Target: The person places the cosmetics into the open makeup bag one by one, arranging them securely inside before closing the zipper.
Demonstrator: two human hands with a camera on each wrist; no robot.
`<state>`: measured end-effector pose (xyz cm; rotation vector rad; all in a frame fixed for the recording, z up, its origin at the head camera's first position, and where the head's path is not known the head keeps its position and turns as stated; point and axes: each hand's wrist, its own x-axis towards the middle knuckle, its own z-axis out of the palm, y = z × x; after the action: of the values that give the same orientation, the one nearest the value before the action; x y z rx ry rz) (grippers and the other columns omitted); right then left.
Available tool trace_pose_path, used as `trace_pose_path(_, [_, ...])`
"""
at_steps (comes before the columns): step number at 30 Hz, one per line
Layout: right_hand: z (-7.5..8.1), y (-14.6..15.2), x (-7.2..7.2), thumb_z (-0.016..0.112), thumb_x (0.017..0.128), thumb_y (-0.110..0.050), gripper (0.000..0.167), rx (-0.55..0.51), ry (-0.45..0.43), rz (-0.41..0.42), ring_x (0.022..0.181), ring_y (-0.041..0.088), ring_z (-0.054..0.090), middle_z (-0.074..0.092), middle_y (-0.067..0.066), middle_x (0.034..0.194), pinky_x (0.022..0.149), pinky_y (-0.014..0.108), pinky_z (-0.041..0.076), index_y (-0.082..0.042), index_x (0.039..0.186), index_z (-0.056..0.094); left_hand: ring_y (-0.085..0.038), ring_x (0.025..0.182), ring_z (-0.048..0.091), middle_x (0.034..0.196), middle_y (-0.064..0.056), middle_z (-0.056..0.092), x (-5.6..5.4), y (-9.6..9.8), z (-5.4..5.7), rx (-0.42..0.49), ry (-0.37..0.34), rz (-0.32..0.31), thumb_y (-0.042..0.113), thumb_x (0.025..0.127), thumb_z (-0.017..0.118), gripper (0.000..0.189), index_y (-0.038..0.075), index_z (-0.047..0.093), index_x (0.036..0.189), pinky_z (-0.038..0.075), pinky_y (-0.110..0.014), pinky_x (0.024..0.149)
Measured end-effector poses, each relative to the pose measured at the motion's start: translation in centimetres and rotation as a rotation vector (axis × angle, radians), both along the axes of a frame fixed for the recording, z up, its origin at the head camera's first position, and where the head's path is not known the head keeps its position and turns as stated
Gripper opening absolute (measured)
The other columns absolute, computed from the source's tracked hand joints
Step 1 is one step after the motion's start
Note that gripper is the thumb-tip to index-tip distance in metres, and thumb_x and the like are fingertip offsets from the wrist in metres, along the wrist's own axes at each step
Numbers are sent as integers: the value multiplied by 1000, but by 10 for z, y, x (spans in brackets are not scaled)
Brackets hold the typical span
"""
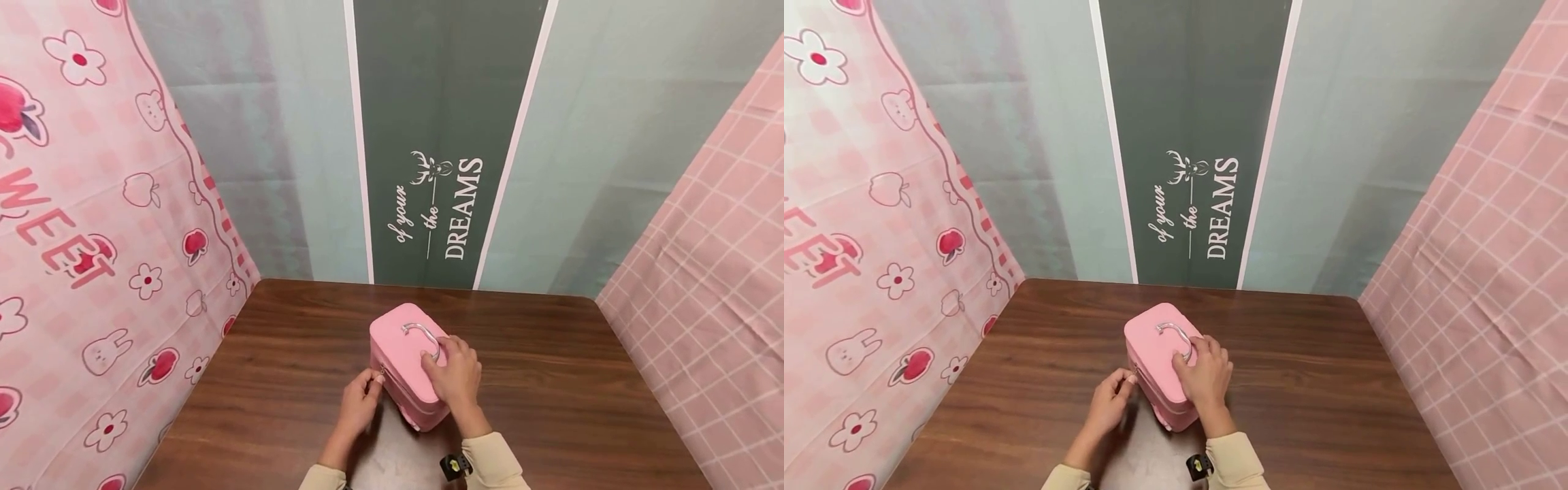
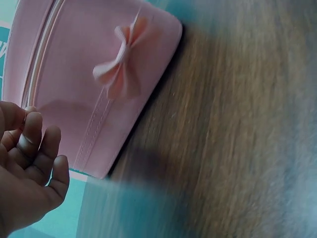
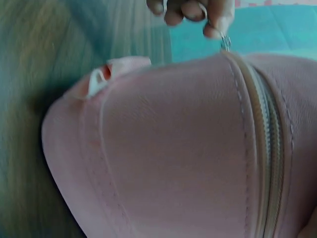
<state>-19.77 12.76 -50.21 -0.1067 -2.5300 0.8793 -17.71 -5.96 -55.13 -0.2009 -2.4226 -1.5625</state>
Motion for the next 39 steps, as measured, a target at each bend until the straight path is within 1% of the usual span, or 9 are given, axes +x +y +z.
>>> trace_pose_path(7, [-4, -16, 10, 70, 75, -36, 43, -21, 98, -124, 96, 40, 49, 56, 20, 113, 74, 56, 33, -6, 104, 66, -2, 55, 43, 61, 13, 45, 3, 3, -2, 15, 71, -59, 7, 88, 59, 9, 7, 62, 79, 38, -22, 51])
trace_pose_path(13, [-1, -17, 10, 70, 76, -39, 46, -24, 52, -90, 100, 38, 47, 55, 19, 115, 76, 54, 34, -7, 108, 64, -3, 56, 43, 61, 12, 46, 2, -1, -2, 23, 47, -43, 8, 88, 60, 9, 5, 63, 80, 38, -22, 52])
trace_pose_path(18, [7, -2, 13, 71, 76, -35, 52, -1, -59, 79, 106, 40, 44, 50, 23, 119, 82, 58, 35, -4, 116, 59, -3, 56, 44, 62, 11, 48, 3, -2, -4, 36, 41, -61, 8, 88, 59, 10, 3, 62, 80, 39, -22, 52])
trace_pose_path(20, [9, 6, 13, 74, 73, -32, 56, 30, -54, 169, 108, 42, 43, 48, 24, 122, 85, 59, 35, -3, 118, 58, -3, 55, 45, 61, 11, 49, 3, -2, -5, 51, 48, -64, 6, 88, 59, 9, 2, 62, 79, 39, -22, 51])
trace_pose_path(22, [10, 13, 7, 75, 72, -29, 56, 74, 7, 277, 110, 42, 43, 49, 24, 123, 86, 59, 35, -3, 118, 58, -2, 55, 45, 61, 11, 49, 3, -3, -6, 60, 56, -53, 5, 87, 60, 9, 2, 62, 79, 39, -22, 50])
trace_pose_path(26, [8, 19, -15, 74, 73, -23, 42, 183, 231, 507, 112, 37, 47, 56, 18, 119, 86, 55, 38, -6, 110, 65, -3, 56, 45, 62, 9, 50, 1, -3, -4, 82, 41, -45, 6, 88, 59, 9, 2, 62, 80, 39, -22, 51])
trace_pose_path(29, [6, 20, -24, 71, 74, -17, 28, 221, 322, 599, 111, 33, 51, 61, 12, 115, 82, 51, 40, -8, 101, 70, -5, 56, 46, 63, 6, 52, 3, -3, -2, 89, 13, -69, 7, 89, 58, 11, 1, 61, 81, 39, -22, 52])
trace_pose_path(32, [4, 20, -24, 69, 76, -15, 21, 228, 305, 592, 108, 30, 54, 62, 9, 114, 81, 48, 41, -11, 96, 72, -6, 57, 46, 63, 3, 53, 4, -3, -1, 93, -16, -93, 8, 90, 57, 12, 0, 60, 81, 39, -22, 53])
trace_pose_path(39, [2, 15, -16, 70, 78, -16, 16, 223, 240, 451, 105, 24, 55, 64, 2, 111, 81, 46, 41, -15, 93, 74, -5, 57, 46, 64, 6, 52, 3, -3, 0, 77, -17, -109, 8, 91, 56, 12, 1, 61, 82, 40, -23, 54])
